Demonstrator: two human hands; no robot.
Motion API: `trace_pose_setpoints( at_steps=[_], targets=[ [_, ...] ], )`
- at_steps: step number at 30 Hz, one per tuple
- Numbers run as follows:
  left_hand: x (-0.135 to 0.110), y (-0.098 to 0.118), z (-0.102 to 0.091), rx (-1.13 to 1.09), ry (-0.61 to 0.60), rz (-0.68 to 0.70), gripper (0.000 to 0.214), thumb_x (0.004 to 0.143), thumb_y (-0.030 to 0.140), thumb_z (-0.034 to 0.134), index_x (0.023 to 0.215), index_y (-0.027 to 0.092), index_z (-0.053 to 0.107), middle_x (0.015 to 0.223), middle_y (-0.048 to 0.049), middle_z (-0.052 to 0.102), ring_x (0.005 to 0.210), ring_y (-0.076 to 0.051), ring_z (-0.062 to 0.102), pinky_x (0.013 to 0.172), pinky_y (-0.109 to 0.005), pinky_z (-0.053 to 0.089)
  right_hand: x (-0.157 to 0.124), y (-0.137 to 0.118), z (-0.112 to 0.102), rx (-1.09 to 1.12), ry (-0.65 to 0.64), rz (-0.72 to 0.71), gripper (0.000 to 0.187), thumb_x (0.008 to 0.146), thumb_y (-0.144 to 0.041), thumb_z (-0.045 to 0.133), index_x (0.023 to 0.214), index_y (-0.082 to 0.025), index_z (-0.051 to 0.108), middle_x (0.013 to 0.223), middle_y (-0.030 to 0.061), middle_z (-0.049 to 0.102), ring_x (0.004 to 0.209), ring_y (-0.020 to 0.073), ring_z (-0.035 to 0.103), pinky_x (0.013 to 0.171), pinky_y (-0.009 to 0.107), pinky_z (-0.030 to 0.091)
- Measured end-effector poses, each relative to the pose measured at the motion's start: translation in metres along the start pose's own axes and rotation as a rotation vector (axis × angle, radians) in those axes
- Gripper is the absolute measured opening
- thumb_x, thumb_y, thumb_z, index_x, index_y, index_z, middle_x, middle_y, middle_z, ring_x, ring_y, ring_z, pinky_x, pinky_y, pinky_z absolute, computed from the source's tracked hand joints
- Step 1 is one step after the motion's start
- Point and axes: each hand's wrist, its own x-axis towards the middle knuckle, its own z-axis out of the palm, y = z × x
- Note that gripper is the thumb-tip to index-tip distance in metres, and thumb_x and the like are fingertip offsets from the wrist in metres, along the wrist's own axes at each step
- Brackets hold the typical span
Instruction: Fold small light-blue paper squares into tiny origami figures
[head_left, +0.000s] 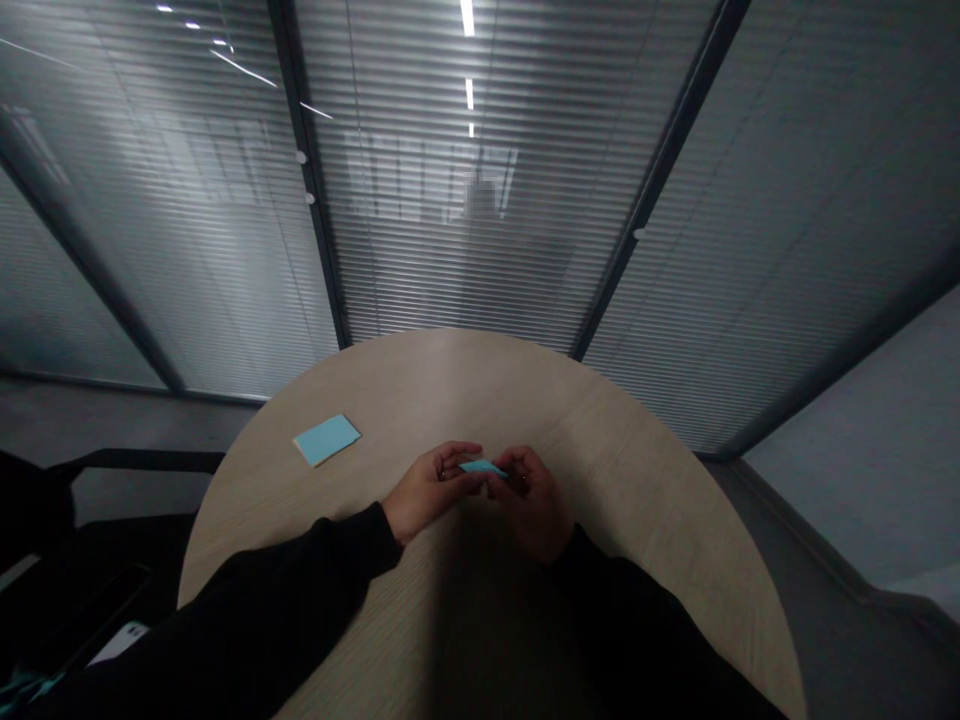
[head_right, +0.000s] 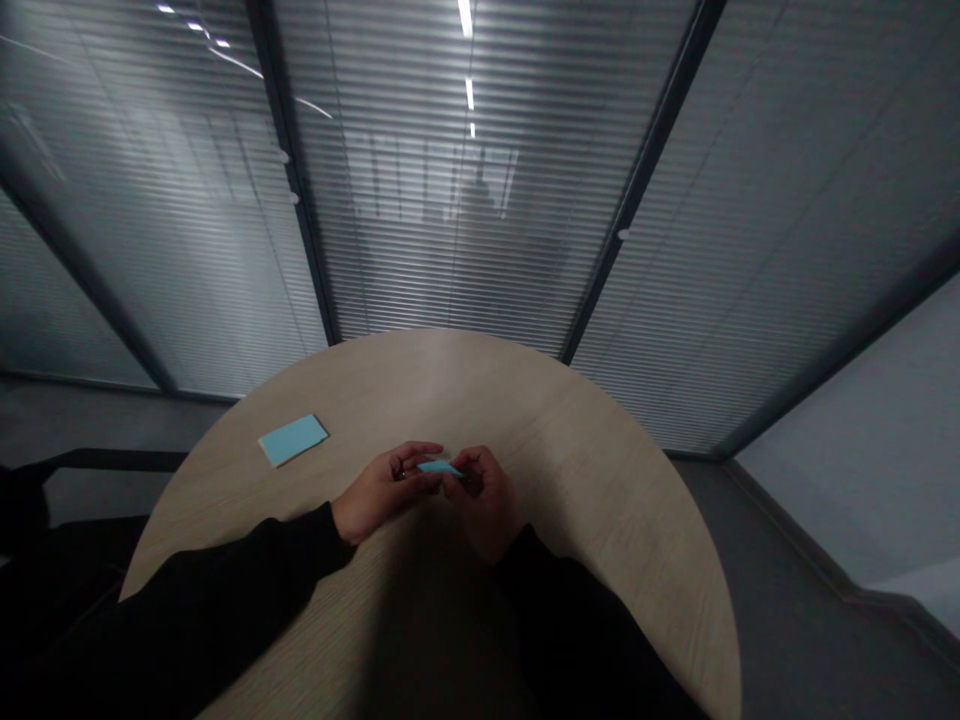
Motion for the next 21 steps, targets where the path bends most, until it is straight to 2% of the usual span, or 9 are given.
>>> trace_pose_setpoints(
  at_steps=[3, 7, 12, 18, 21],
  targets=[
    [0.0008, -0.0002, -0.0008, 0.071, -0.019, -0.048, 0.039, 0.079, 0.043, 0.073, 0.098, 0.011, 0.064, 0.079, -0.0061, 0.068, 0.07, -0.014, 0.062, 0.067, -0.027, 0.046, 0.0002, 0.0008, -0.0012, 0.037, -0.025, 0.019, 0.032, 0.08, -0.044, 0.069, 0.092, -0.022, 0.049, 0.073, -0.0008, 0.064, 0.065, 0.016, 0.066, 0.059, 0.027, 0.052],
    [0.0021, -0.0009, -0.0018, 0.214, 0.011, -0.061, 0.037, 0.081, 0.048, 0.068, 0.081, 0.012, 0.064, 0.069, -0.0035, 0.065, 0.06, -0.011, 0.056, 0.057, -0.024, 0.041, 0.0003, 0.0008, -0.0015, 0.035, -0.048, 0.016, 0.032, 0.079, -0.042, 0.07, 0.092, -0.022, 0.05, 0.077, -0.0001, 0.064, 0.067, 0.0155, 0.065, 0.06, 0.028, 0.053],
    [0.0032, -0.0047, -0.0029, 0.301, 0.034, -0.046, 0.034, 0.083, 0.047, 0.064, 0.081, 0.013, 0.064, 0.066, -0.0027, 0.064, 0.055, -0.011, 0.052, 0.051, -0.022, 0.037, 0.0002, 0.0025, -0.0005, 0.043, -0.058, 0.074, 0.034, 0.08, -0.044, 0.068, 0.097, -0.02, 0.052, 0.082, 0.0016, 0.065, 0.066, 0.0145, 0.064, 0.06, 0.027, 0.052],
    [0.0028, -0.0078, -0.003, 0.385, 0.084, -0.024, 0.034, 0.083, 0.048, 0.063, 0.079, 0.014, 0.063, 0.061, -0.001, 0.061, 0.051, -0.01, 0.05, 0.049, -0.021, 0.035, -0.0016, -0.0028, -0.0006, -0.157, -0.108, 0.063, 0.033, 0.087, -0.05, 0.059, 0.078, -0.018, 0.06, 0.063, -0.0016, 0.058, 0.056, 0.0126, 0.055, 0.051, 0.023, 0.043],
    [0.0024, -0.0082, -0.0031, 0.383, 0.061, 0.003, 0.037, 0.083, 0.051, 0.063, 0.079, 0.014, 0.062, 0.062, -0.0011, 0.061, 0.053, -0.011, 0.05, 0.05, -0.022, 0.035, -0.0019, -0.0048, -0.0009, -0.145, -0.101, 0.044, 0.033, 0.088, -0.049, 0.057, 0.076, -0.019, 0.06, 0.062, -0.0019, 0.058, 0.056, 0.0127, 0.054, 0.052, 0.023, 0.043]
  ],
)
